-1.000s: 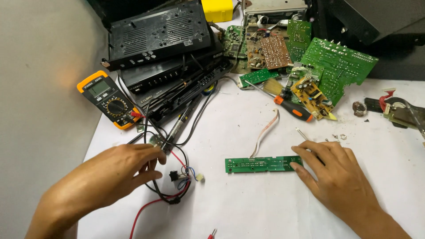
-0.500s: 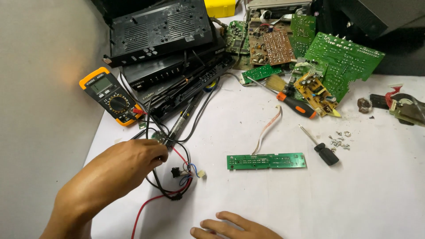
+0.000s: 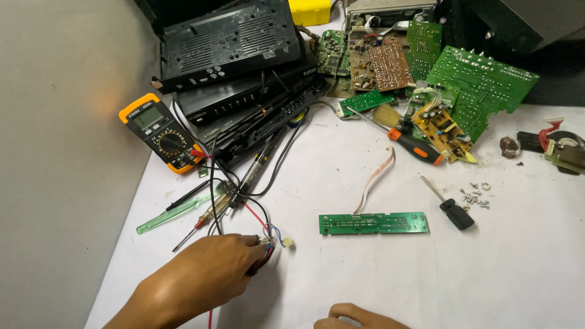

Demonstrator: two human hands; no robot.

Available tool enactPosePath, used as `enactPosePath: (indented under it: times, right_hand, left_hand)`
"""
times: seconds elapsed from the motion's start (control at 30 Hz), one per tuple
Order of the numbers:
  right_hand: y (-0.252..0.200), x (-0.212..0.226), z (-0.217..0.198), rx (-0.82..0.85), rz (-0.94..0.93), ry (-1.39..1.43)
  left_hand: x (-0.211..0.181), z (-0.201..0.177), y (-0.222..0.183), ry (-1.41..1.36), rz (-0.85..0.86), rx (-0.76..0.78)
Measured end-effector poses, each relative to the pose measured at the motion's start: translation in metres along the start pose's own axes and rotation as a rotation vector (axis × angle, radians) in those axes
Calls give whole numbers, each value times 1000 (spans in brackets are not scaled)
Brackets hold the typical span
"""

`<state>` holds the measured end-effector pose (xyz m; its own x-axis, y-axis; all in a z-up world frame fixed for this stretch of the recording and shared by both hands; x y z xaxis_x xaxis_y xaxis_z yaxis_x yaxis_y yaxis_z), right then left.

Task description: The person is unscrewing a circuit board from its housing and then using a multimeter to test the electrical components on the board.

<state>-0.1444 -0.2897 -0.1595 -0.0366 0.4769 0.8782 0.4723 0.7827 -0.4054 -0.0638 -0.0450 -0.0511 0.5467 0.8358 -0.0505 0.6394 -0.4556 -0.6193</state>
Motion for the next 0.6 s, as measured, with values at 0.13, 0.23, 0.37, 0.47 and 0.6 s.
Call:
enactPosePath:
  times: [0.13, 0.23, 0.37, 0.47, 0.6]
  right_hand:
    - [-30, 64, -26, -373, -864, -759]
    - [-36, 73, -47, -536, -860, -917]
    - [-57, 67, -65, -424, -837, -1023]
    - [-59, 60, -70, -477, -803, -1010]
    - [-56, 58, -68, -506, -813, -994]
  left_hand:
    - [-10, -20, -15, -1, 36, -55]
    - [-2, -47, -30, -28, 60, -306]
    - [20, -86, -43, -283, -209, -495]
    - [25, -112, -45, -395, -213, -754]
    - [13, -128, -31, -588, -189, -837]
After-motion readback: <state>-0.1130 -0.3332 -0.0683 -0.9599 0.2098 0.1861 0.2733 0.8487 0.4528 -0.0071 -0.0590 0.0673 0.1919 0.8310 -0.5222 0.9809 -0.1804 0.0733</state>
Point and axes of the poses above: each hand's wrist, its own y-axis towards the middle knuckle, its own z-axis out of the palm, x = y × z, the point moved 4 cm from there along y, towards the middle knuckle, and after that the axes turned 9 degrees about y, right-handed, at the moved point
